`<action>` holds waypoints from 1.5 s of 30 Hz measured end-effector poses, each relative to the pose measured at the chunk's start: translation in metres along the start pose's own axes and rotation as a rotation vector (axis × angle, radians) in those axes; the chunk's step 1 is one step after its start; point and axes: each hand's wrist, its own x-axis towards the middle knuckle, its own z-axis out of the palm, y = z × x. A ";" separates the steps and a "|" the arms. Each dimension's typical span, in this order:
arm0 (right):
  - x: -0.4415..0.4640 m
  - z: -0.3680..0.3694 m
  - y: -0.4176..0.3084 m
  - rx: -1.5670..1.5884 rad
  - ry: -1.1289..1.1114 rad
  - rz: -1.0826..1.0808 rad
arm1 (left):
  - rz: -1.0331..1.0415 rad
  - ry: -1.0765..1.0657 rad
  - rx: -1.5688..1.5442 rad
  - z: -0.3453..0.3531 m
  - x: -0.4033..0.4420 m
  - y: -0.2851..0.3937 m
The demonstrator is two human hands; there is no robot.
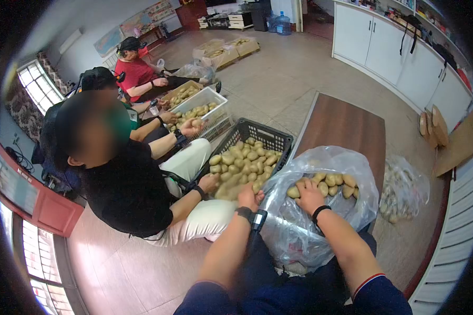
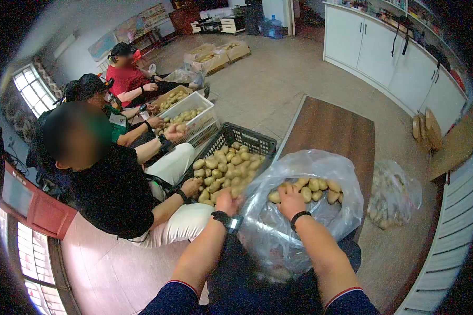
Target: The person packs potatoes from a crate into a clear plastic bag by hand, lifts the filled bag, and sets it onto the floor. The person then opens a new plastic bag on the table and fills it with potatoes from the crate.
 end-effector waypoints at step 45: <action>-0.058 0.005 0.012 -0.034 0.066 -0.106 | 0.024 0.103 0.134 -0.035 0.045 -0.017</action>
